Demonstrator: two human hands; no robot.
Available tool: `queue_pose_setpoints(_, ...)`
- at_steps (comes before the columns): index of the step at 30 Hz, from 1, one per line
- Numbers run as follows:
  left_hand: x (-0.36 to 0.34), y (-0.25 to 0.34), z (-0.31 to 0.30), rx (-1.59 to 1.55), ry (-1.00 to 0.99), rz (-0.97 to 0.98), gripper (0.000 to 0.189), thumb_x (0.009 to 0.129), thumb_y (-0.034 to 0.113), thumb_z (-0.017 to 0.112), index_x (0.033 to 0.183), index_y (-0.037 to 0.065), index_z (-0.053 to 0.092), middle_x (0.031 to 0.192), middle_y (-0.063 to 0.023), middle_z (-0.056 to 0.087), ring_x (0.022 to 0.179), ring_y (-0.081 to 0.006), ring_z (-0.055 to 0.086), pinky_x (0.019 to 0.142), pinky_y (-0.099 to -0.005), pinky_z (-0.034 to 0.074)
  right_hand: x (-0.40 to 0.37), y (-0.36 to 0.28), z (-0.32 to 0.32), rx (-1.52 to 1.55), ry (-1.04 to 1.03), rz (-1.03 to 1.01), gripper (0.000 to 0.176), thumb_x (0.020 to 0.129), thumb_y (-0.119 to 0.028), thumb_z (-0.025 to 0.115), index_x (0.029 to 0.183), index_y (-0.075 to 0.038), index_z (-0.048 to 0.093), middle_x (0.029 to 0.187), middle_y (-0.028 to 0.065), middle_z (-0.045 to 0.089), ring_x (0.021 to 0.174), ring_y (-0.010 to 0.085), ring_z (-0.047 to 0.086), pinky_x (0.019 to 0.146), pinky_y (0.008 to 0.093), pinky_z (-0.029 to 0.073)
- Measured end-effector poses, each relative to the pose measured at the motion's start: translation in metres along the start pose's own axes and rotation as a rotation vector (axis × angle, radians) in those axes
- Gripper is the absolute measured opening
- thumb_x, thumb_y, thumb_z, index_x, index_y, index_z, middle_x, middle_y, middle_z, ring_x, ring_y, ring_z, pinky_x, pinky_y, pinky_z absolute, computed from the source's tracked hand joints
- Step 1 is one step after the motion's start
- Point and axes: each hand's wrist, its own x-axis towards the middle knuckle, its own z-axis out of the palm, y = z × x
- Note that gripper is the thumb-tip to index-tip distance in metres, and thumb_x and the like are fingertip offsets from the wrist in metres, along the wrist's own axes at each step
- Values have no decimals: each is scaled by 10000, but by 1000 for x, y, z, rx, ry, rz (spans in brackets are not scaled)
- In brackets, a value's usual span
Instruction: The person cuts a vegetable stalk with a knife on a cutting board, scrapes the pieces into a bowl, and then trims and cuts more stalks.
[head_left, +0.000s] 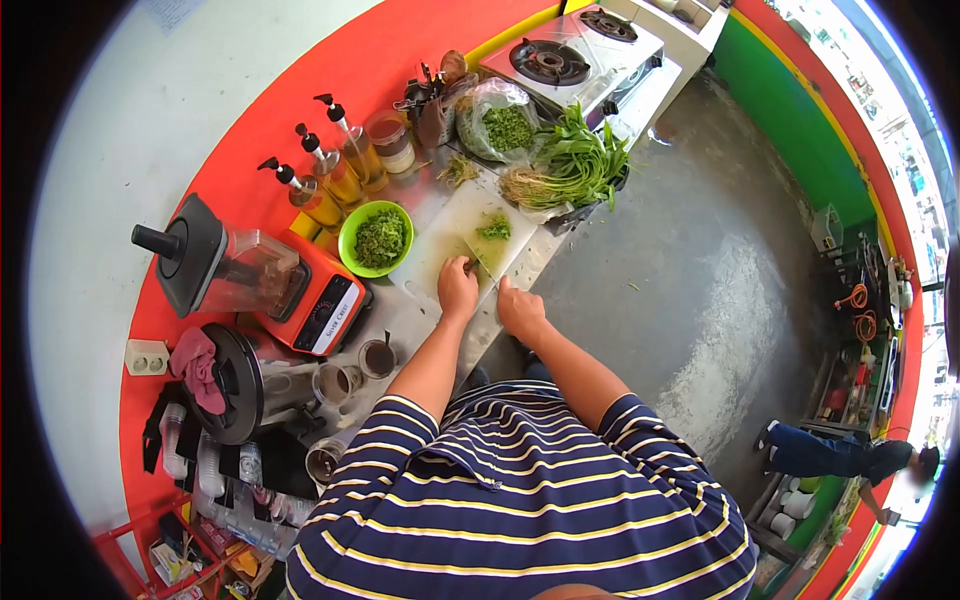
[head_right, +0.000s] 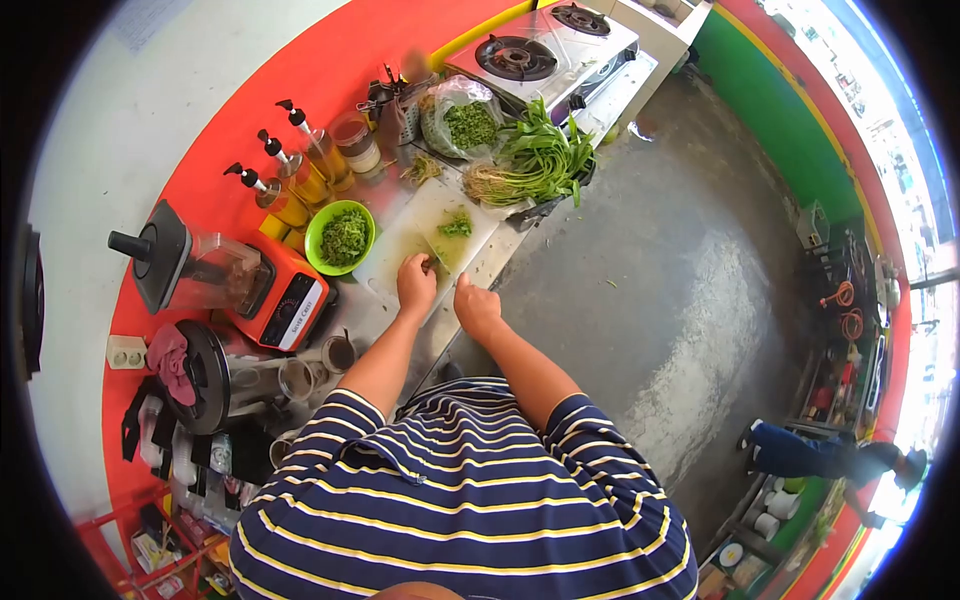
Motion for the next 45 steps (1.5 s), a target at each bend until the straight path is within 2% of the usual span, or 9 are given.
queue_pose_setpoints(4,0,1,-5,38,-97,-47,79,812,39,683,885,8,685,903,-166,644,891,-372,621,802,-459,491,-5,-5,-5,-127,52,-49,150,953,-122,466,1071,-33,487,852,165,739,776,326,742,667,430,584)
queue_pose_setpoints(13,-10,-9,0,97,85,137,109,794,53,674,880,0,714,876,-168,651,852,-371,627,780,-442,501,16,-3,3,-74,29,-56,214,924,-114,511,1112,-19,469,873,187,737,796,337,741,700,434,591)
queue_pose_setpoints(16,-11,-17,2,98,76,188,130,788,57,684,899,3,724,871,-165,654,841,-369,630,779,-438,506,19,-3,-13,-97,-84,-95,266,919,-113,521,1148,1,450,944,229,726,870,373,732,750,459,586)
queue_pose_setpoints(19,-9,-13,5,46,93,73,124,778,61,701,887,6,722,857,-164,652,822,-365,633,772,-438,507,24,-3,-6,66,-266,-7,309,960,-164,505,1185,18,397,1086,311,674,1056,453,658,910,512,520)
queue_pose_setpoints(22,-7,-6,6,17,132,-35,117,768,60,717,872,8,722,841,-164,655,793,-357,633,753,-440,507,48,8,-1,61,-251,-115,327,981,-225,510,1173,12,395,1083,302,678,1044,460,658,898,518,521)
queue_pose_setpoints(23,-5,-5,5,41,107,-55,110,777,61,709,878,21,721,846,-161,649,830,-357,619,775,-441,499,58,9,0,-28,-196,-138,259,936,-117,503,1152,10,438,1028,260,706,981,405,706,832,483,566)
queue_pose_setpoints(27,-10,1,3,150,123,-42,84,786,69,708,865,42,720,831,-147,638,874,-350,600,785,-434,493,63,22,-25,-97,-201,-264,234,958,-142,468,1144,-4,442,1022,257,709,962,399,710,822,484,567)
queue_pose_setpoints(34,-10,12,10,198,131,-131,55,790,74,710,832,42,724,839,-142,651,874,-349,599,791,-428,500,86,53,-35,-21,-176,-215,289,977,-228,492,1163,-11,445,1024,291,690,964,463,677,858,543,528)
queue_pose_setpoints(45,-3,25,22,284,170,-176,77,784,77,654,820,19,691,851,-182,648,865,-397,600,785,-483,491,77,42,-34,-71,-208,-533,220,940,-131,503,1083,29,458,902,285,695,844,448,703,743,504,579)
